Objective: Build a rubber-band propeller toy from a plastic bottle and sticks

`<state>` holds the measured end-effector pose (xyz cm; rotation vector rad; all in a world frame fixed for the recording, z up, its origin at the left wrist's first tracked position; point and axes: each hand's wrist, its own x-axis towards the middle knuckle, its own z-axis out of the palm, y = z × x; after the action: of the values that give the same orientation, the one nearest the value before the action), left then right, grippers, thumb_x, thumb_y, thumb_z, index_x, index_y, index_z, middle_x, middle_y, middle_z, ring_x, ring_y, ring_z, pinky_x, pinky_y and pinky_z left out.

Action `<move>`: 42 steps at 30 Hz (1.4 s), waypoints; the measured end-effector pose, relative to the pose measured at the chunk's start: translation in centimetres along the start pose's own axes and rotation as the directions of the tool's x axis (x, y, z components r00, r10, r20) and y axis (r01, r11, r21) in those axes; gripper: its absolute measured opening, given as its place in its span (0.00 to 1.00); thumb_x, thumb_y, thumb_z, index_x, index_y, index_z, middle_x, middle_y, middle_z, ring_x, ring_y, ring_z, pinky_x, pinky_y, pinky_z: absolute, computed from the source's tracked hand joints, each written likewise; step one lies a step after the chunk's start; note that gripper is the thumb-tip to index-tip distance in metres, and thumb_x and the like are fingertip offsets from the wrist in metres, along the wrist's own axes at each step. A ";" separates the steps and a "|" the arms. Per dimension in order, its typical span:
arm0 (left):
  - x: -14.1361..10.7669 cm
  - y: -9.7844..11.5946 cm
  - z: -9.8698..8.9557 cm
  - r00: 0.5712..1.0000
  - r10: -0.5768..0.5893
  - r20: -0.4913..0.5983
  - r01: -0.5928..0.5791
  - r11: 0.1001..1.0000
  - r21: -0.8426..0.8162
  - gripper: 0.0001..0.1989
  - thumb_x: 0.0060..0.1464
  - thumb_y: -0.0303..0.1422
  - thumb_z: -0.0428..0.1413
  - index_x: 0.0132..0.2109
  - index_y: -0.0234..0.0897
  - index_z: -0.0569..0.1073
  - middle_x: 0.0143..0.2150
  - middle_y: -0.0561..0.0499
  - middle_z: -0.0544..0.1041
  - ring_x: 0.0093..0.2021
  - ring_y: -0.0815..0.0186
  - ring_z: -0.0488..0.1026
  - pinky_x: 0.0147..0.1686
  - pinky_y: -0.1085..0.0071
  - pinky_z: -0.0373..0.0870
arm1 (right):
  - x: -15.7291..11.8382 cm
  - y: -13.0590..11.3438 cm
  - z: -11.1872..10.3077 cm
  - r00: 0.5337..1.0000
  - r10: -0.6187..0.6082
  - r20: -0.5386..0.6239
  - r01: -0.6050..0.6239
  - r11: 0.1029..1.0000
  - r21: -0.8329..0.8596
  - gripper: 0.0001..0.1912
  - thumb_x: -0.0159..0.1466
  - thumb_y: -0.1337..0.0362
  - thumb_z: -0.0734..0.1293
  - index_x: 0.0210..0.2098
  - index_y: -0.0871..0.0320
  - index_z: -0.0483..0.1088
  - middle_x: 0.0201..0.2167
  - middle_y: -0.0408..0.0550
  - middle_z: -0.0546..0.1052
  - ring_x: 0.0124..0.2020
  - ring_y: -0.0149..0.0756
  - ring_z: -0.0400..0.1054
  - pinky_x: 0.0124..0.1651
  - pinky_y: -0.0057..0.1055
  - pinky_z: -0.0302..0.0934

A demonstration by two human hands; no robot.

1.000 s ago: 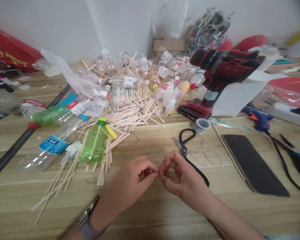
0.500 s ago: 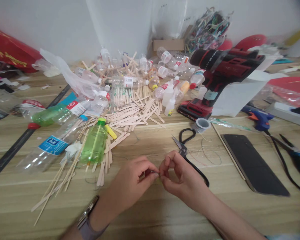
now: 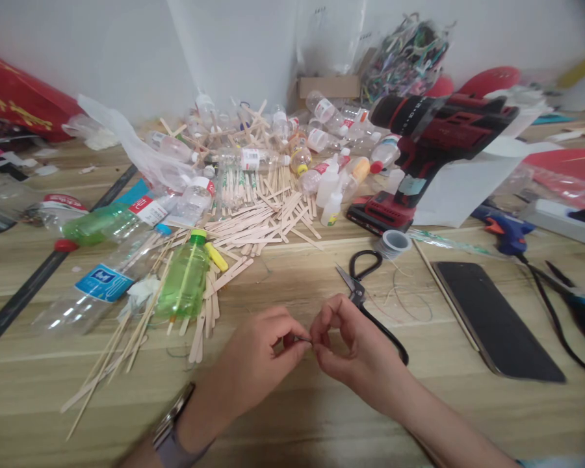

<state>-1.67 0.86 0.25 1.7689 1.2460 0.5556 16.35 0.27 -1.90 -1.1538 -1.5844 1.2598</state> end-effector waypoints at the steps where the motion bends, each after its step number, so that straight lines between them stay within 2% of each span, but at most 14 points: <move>1: 0.0 0.0 0.0 1.000 0.007 0.002 -0.007 1.000 -0.004 0.06 0.54 0.24 0.57 0.32 0.38 0.78 0.29 0.56 0.71 0.28 0.71 0.64 0.28 0.74 0.58 | 0.0 0.0 0.0 1.000 -0.006 -0.001 0.006 1.000 -0.014 0.10 0.53 0.72 0.63 0.30 0.52 0.59 0.26 0.38 0.70 0.29 0.32 0.66 0.35 0.31 0.60; 10: -0.1 0.1 0.4 0.999 -0.049 0.019 0.049 0.999 -0.003 0.07 0.50 0.23 0.55 0.26 0.36 0.73 0.26 0.57 0.66 0.28 0.71 0.64 0.28 0.74 0.56 | -0.2 0.4 0.1 0.999 -0.054 -0.001 0.053 0.986 -0.155 0.11 0.54 0.74 0.63 0.31 0.52 0.60 0.26 0.39 0.69 0.28 0.33 0.67 0.33 0.30 0.61; 18: 0.0 -0.1 0.2 0.991 -0.120 0.055 0.123 0.991 -0.057 0.06 0.49 0.27 0.55 0.26 0.37 0.71 0.24 0.58 0.66 0.26 0.70 0.62 0.27 0.73 0.55 | -0.4 0.5 0.2 0.998 -0.065 -0.005 0.063 0.979 -0.194 0.10 0.55 0.72 0.62 0.30 0.51 0.58 0.26 0.40 0.70 0.27 0.33 0.67 0.32 0.30 0.62; 25: 0.0 0.1 0.0 0.990 -0.130 0.060 0.131 0.991 -0.002 0.06 0.49 0.28 0.55 0.25 0.37 0.70 0.24 0.58 0.65 0.27 0.70 0.63 0.28 0.73 0.55 | -0.5 0.6 0.2 0.998 -0.070 -0.008 0.066 0.971 -0.230 0.09 0.56 0.71 0.62 0.30 0.52 0.58 0.25 0.39 0.69 0.26 0.32 0.66 0.30 0.28 0.62; 33: 0.4 -0.2 -0.2 0.952 -0.282 0.119 0.295 0.949 -0.114 0.04 0.45 0.31 0.56 0.25 0.38 0.69 0.20 0.61 0.62 0.23 0.71 0.57 0.23 0.72 0.50 | -0.7 1.2 0.3 0.992 -0.127 0.000 0.120 0.944 -0.308 0.10 0.59 0.70 0.63 0.30 0.51 0.56 0.26 0.40 0.69 0.26 0.33 0.66 0.30 0.29 0.62; 37: 0.4 0.1 -0.2 0.956 -0.277 0.099 0.284 0.956 -0.074 0.06 0.45 0.30 0.55 0.23 0.38 0.66 0.20 0.61 0.61 0.23 0.71 0.57 0.23 0.72 0.49 | -0.7 1.4 0.3 0.990 -0.139 0.014 0.137 0.942 -0.308 0.11 0.59 0.71 0.62 0.30 0.51 0.54 0.26 0.40 0.69 0.26 0.33 0.66 0.30 0.29 0.61; 42: 0.1 0.2 -0.2 0.960 -0.259 0.110 0.267 0.961 -0.065 0.07 0.45 0.30 0.55 0.23 0.38 0.66 0.20 0.60 0.62 0.23 0.71 0.57 0.24 0.72 0.50 | -0.6 1.2 0.4 0.996 -0.093 0.014 0.093 0.952 -0.290 0.12 0.59 0.70 0.62 0.29 0.50 0.52 0.25 0.41 0.70 0.25 0.33 0.65 0.29 0.29 0.61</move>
<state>-1.66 0.98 0.47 1.5151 1.3440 0.3525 16.33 -0.30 -3.14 -1.2405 -1.8466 0.9871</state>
